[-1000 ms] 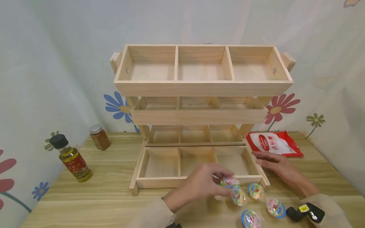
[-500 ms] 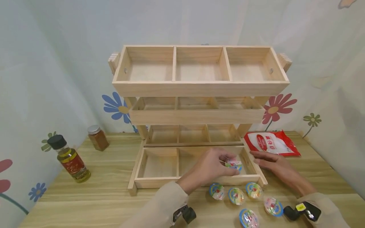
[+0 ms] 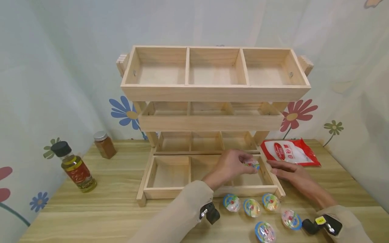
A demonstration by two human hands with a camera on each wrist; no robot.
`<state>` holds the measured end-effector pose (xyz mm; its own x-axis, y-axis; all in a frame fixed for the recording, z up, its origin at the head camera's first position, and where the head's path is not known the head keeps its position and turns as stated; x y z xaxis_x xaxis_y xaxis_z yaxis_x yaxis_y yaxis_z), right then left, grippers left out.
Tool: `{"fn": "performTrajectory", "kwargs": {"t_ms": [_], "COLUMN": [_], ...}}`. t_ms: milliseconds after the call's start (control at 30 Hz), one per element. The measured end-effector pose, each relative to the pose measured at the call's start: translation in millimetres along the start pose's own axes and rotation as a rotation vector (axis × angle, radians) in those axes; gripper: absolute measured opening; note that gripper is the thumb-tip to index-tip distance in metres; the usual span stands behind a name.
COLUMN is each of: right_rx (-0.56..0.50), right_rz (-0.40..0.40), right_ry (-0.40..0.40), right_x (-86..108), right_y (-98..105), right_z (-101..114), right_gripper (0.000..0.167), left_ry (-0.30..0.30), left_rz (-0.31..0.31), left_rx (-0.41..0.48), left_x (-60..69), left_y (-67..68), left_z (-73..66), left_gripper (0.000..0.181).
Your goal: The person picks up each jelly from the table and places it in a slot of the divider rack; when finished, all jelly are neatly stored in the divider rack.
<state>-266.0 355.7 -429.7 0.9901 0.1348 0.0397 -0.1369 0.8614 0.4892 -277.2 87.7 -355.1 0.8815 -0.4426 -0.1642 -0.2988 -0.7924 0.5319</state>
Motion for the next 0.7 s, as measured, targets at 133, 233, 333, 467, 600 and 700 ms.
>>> {"fn": "performTrajectory", "kwargs": {"t_ms": [133,233,333,467,600,700], "right_rx": [-0.003,-0.008,-0.011,-0.006,-0.009,-0.006], "right_rz": [-0.002,0.0,-0.001,-0.008,-0.007,-0.008], "right_ry": [0.004,0.0,-0.005,-0.004,0.002,0.003], "right_x": [-0.5,-1.0,-1.1,-1.0,-1.6,-2.1], "right_y": [-1,-1,-2,-1,-1,0], "right_z": [1,1,-1,-2,-2,-2], "right_gripper": [0.06,0.06,0.061,0.06,0.06,0.06], "left_ry": [-0.015,-0.013,-0.012,-0.004,0.015,0.018], "left_rz": [-0.014,-0.017,-0.023,-0.03,-0.034,-0.038], "left_rx": [-0.005,-0.02,-0.048,-0.092,-0.118,-0.133], "left_x": [-8.7,-14.1,-18.8,-23.8,-27.8,-30.3], "left_y": [-6.0,-10.8,-15.2,-20.5,-24.3,-25.9], "left_z": [2.4,4.0,4.7,6.6,11.1,13.9], "left_gripper": [0.045,0.045,0.045,0.045,0.044,0.041]}}
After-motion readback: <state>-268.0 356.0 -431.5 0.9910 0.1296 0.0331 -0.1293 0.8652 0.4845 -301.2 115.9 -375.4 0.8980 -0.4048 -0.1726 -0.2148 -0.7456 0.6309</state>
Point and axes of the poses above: each hand's wrist, its own x-axis away from the middle knuckle, its own y-axis out of the back of the hand, z = x × y, the point moved 4 cm from there along -x, towards the middle knuckle, and after that the axes turned 1 degree about -x, right-handed, at the moved point
